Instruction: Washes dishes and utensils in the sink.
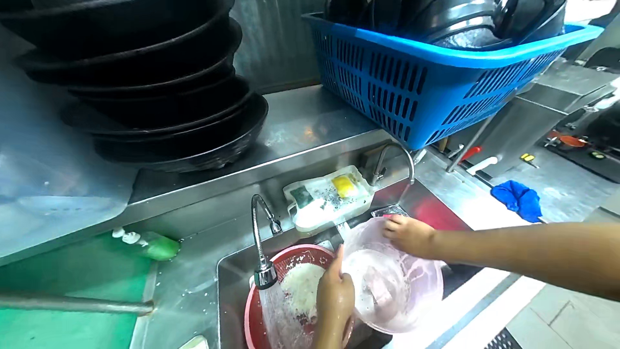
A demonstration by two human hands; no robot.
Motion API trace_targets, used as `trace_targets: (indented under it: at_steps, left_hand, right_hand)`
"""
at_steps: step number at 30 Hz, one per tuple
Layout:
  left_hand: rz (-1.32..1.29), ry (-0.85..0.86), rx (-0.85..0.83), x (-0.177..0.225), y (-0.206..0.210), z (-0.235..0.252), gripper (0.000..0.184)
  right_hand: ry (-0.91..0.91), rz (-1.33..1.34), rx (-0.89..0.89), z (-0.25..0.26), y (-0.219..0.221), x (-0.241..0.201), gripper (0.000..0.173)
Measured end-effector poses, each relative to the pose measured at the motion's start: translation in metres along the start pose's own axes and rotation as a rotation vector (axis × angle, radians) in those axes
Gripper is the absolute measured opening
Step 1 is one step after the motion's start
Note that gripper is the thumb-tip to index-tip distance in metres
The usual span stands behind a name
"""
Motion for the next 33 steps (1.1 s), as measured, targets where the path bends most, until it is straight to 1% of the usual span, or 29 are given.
trace_targets:
  at_steps: [2, 3, 4, 5, 6, 7, 8, 9, 10, 12, 13, 14, 15, 16, 17, 18, 19, 20, 21, 22, 23, 24, 26, 27, 28, 29, 30, 31, 33]
  left_hand:
    - [0.057, 0.017, -0.064, 0.008, -0.001, 0.005, 0.066]
    - [0.088, 0.023, -0.09, 0.012, -0.002, 0.006, 0.065]
    - [0.118, 0.028, -0.106, 0.016, -0.004, 0.006, 0.065]
    - [0.141, 0.02, -0.113, 0.018, -0.005, 0.007, 0.065]
    - [0.151, 0.004, -0.112, 0.017, -0.006, 0.007, 0.064]
    - [0.15, -0.016, -0.102, 0.014, -0.007, 0.008, 0.064]
    - [0.137, -0.037, -0.081, 0.009, -0.008, 0.008, 0.063]
    - [0.117, -0.059, -0.051, 0.005, -0.009, 0.008, 0.062]
    - [0.1, -0.076, -0.023, 0.001, -0.01, 0.008, 0.062]
    - [0.08, -0.097, 0.013, -0.002, -0.008, 0.007, 0.062]
    - [0.07, -0.101, 0.03, -0.002, -0.007, 0.005, 0.063]
    - [0.058, -0.103, 0.047, -0.002, -0.006, 0.003, 0.063]
    - [0.046, -0.101, 0.06, -0.002, -0.005, 0.001, 0.064]
    - [0.041, -0.095, 0.064, -0.001, -0.004, 0.0, 0.064]
    - [0.041, -0.082, 0.055, -0.001, -0.003, 0.0, 0.065]
    - [0.05, -0.065, 0.033, 0.001, -0.001, 0.001, 0.066]
    - [0.067, -0.053, 0.004, 0.003, 0.0, 0.002, 0.067]
    - [0.088, -0.046, -0.019, 0.006, 0.0, 0.003, 0.067]
    - [0.109, -0.046, -0.033, 0.008, -0.001, 0.005, 0.068]
    - [0.132, -0.053, -0.041, 0.009, -0.003, 0.005, 0.068]
    - [0.156, -0.062, -0.04, 0.009, -0.005, 0.006, 0.068]
    - [0.17, -0.073, -0.033, 0.008, -0.006, 0.005, 0.068]
    - [0.164, -0.094, -0.004, 0.003, -0.006, 0.001, 0.067]
    - [0.151, -0.095, 0.004, 0.001, -0.005, 0.0, 0.067]
    - [0.135, -0.089, -0.001, 0.0, -0.002, -0.001, 0.067]
    - [0.125, -0.074, -0.016, 0.0, 0.0, -0.001, 0.067]
    - [0.122, -0.052, -0.035, 0.001, 0.001, 0.0, 0.068]
    - [0.132, -0.036, -0.05, 0.002, 0.002, 0.001, 0.068]
    - [0.168, -0.02, -0.064, 0.005, 0.001, 0.003, 0.069]
  right_hand:
    - [-0.347, -0.213, 0.296, 0.012, -0.027, -0.015, 0.022]
    - [-0.482, -0.282, 0.39, 0.014, -0.031, -0.023, 0.019]
    - [-0.532, -0.307, 0.408, 0.017, -0.029, -0.027, 0.018]
    - [-0.485, -0.292, 0.362, 0.019, -0.024, -0.026, 0.02]
    - [-0.355, -0.236, 0.265, 0.021, -0.016, -0.02, 0.024]
    - [-0.174, -0.153, 0.108, 0.019, -0.002, -0.01, 0.028]
    - [0.001, -0.086, -0.081, 0.011, 0.015, -0.003, 0.03]
    - [0.122, -0.038, -0.284, -0.004, 0.032, -0.003, 0.032]
    - [0.168, 0.011, -0.467, -0.021, 0.046, -0.011, 0.036]
    - [0.025, 0.131, -0.693, -0.045, 0.065, -0.043, 0.033]
    - [-0.05, 0.208, -0.731, -0.052, 0.065, -0.06, 0.029]
    - [-0.068, 0.239, -0.728, -0.057, 0.058, -0.069, 0.027]
    - [-0.019, 0.215, -0.669, -0.056, 0.05, -0.065, 0.028]
    - [0.091, 0.179, -0.556, -0.048, 0.039, -0.048, 0.033]
    - [0.211, 0.166, -0.415, -0.035, 0.023, -0.027, 0.038]
    - [0.222, 0.115, -0.229, -0.014, 0.009, -0.003, 0.04]
    - [0.121, 0.02, -0.031, 0.005, -0.006, 0.011, 0.037]
    - [-0.048, -0.126, 0.121, 0.017, -0.018, 0.013, 0.032]
    - [-0.203, -0.261, 0.209, 0.022, -0.025, 0.008, 0.026]
    - [-0.273, -0.324, 0.233, 0.023, -0.026, 0.005, 0.025]
    - [-0.251, -0.314, 0.194, 0.021, -0.021, 0.006, 0.025]
    - [-0.16, -0.248, 0.103, 0.016, -0.012, 0.009, 0.027]
    - [0.049, -0.122, -0.187, -0.006, 0.017, 0.01, 0.028]
    - [0.119, -0.105, -0.306, -0.018, 0.026, 0.006, 0.03]
    - [0.152, -0.11, -0.359, -0.026, 0.027, 0.003, 0.029]
    - [0.148, -0.108, -0.324, -0.026, 0.019, 0.003, 0.028]
    - [0.101, -0.113, -0.216, -0.02, 0.005, 0.003, 0.029]
    - [0.007, -0.16, -0.066, -0.012, -0.008, 0.003, 0.031]
    - [-0.199, -0.321, 0.242, -0.001, -0.027, 0.0, 0.029]
Point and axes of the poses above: each hand's wrist, its own z-axis towards the middle knuckle, its own y-axis out of the palm, x = y × z, the point moved 10 cm from there along z, towards the middle knuckle, and after that the axes turned 8 degrees about z, right-handed, at the moved point
